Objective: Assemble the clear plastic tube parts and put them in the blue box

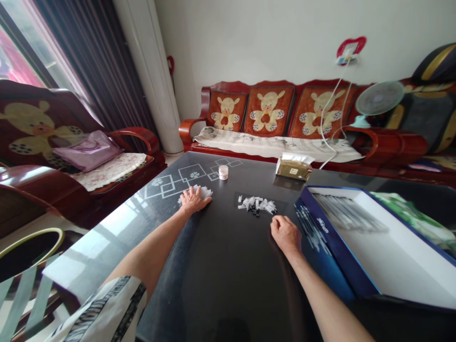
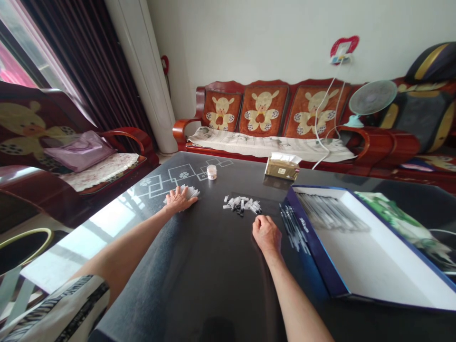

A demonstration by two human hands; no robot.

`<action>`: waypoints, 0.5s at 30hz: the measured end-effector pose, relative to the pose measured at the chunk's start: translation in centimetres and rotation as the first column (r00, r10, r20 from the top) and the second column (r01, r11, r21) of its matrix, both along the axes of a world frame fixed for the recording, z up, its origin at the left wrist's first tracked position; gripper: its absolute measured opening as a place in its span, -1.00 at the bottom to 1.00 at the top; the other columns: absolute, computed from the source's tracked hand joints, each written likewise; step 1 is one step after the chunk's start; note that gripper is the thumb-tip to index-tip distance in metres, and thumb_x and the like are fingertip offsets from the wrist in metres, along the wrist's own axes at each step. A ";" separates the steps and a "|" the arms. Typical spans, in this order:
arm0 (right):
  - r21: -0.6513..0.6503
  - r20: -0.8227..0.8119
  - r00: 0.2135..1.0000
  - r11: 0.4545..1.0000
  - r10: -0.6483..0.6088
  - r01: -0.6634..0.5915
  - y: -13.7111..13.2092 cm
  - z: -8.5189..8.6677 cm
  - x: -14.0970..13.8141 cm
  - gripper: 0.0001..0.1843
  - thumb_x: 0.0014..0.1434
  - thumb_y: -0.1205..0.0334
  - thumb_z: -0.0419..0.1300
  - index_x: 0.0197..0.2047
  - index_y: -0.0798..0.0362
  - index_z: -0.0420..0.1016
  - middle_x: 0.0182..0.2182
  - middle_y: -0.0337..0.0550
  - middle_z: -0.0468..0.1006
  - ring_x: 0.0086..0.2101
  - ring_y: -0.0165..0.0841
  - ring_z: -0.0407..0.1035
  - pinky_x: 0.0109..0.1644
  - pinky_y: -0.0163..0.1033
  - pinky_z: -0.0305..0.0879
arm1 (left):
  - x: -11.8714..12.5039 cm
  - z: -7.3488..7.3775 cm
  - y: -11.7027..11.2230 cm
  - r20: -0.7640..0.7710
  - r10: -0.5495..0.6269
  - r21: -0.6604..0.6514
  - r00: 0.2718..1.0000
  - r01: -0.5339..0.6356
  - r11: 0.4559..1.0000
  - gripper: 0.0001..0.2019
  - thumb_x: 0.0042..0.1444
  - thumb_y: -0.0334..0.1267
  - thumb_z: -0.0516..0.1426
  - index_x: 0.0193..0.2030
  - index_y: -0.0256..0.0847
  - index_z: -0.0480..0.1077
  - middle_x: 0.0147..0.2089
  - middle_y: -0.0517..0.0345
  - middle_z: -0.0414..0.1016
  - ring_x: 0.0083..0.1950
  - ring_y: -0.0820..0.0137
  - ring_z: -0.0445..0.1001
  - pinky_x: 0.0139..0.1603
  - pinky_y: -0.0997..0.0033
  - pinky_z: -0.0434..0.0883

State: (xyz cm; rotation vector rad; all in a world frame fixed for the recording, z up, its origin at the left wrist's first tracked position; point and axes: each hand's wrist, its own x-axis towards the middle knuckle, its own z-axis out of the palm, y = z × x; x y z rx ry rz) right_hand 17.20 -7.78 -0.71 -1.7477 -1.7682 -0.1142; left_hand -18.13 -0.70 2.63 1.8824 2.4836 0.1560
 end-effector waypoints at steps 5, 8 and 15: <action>0.011 0.002 1.000 1.000 0.007 -0.007 0.0 -0.1 0.0 -0.82 0.19 0.27 0.09 -0.33 0.05 0.53 -0.40 -0.20 0.47 -0.48 -0.48 0.20 -0.38 -0.33 -0.06 | -1.0 0.5 0.0 0.016 -0.055 -0.031 0.998 0.055 0.998 -0.20 -0.06 0.43 -0.04 0.25 0.04 0.19 0.27 -0.06 0.14 0.18 -0.14 0.20 0.12 -0.11 0.17; 0.013 0.004 1.000 1.000 0.005 -0.005 0.0 -0.1 0.0 -0.82 0.18 0.27 0.09 -0.34 0.05 0.52 -0.40 -0.21 0.47 -0.48 -0.48 0.20 -0.38 -0.34 -0.06 | -1.3 0.7 -0.2 0.027 -0.076 -0.035 0.997 0.077 0.996 -0.22 -0.05 0.42 -0.03 0.25 0.08 0.18 0.28 -0.03 0.13 0.19 -0.13 0.18 0.11 -0.12 0.20; -0.001 0.014 1.000 1.000 0.008 -0.008 0.0 -0.1 0.0 -0.83 0.18 0.29 0.11 -0.38 0.06 0.50 -0.41 -0.22 0.44 -0.49 -0.50 0.15 -0.40 -0.33 -0.10 | 0.5 0.3 -1.7 -0.004 -0.118 -0.015 0.993 0.118 0.993 -0.24 -0.02 0.40 -0.03 0.28 0.13 0.12 0.29 0.01 0.09 0.18 -0.08 0.18 0.09 -0.10 0.24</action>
